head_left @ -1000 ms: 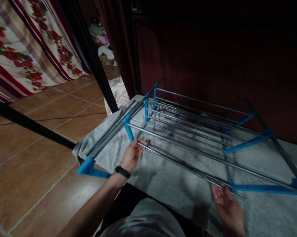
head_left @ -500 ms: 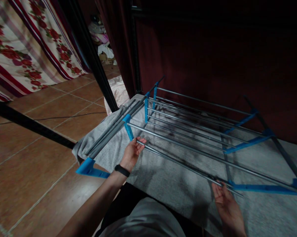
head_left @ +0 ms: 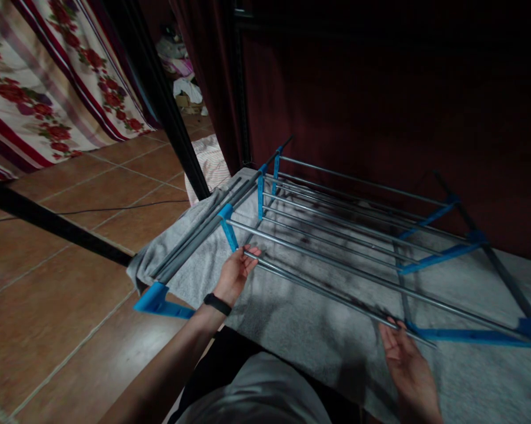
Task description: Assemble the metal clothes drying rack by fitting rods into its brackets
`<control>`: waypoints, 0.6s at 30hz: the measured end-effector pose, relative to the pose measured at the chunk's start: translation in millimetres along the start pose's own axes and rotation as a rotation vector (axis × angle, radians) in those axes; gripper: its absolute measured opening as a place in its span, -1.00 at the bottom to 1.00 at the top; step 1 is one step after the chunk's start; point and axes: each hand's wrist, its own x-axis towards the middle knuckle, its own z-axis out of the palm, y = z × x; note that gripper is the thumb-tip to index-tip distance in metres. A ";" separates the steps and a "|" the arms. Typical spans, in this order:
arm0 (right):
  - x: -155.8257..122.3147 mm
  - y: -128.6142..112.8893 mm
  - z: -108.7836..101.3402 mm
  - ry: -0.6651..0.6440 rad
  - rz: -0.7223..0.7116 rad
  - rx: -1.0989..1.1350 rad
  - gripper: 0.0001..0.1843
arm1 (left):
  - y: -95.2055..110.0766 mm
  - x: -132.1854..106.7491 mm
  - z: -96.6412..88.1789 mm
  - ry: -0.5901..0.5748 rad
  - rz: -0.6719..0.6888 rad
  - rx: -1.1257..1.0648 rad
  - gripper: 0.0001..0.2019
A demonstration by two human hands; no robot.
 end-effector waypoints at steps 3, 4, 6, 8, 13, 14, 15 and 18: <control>1.5 -1.5 0.7 0.057 0.039 0.050 -0.76 | -0.7 -0.5 0.2 -0.001 0.000 -0.005 -0.80; 1.9 -2.0 1.1 0.067 0.048 0.054 -0.78 | -1.1 -0.8 -0.1 -0.001 -0.001 -0.006 -0.80; 2.4 -3.0 1.6 0.072 0.053 0.048 -0.79 | -2.2 -1.5 -0.8 -0.002 -0.005 -0.007 -0.80; 2.6 -3.7 1.7 0.072 0.045 0.031 -0.78 | -3.1 -2.2 -1.7 -0.008 -0.008 -0.008 -0.81; 2.4 -4.7 1.2 0.050 0.071 0.046 -0.75 | -3.7 -1.5 -4.0 -0.013 0.003 0.005 -0.81; 2.6 -4.7 1.1 0.039 0.073 0.050 -0.75 | -3.9 -1.0 -4.3 -0.014 0.002 0.005 -0.82; 2.9 -4.7 0.9 0.030 0.073 0.056 -0.75 | -4.1 -0.6 -4.6 -0.017 0.001 0.002 -0.82; 4.3 -3.8 0.2 0.033 0.079 0.099 -0.78 | -4.9 0.0 -4.4 -0.021 -0.008 -0.004 -0.85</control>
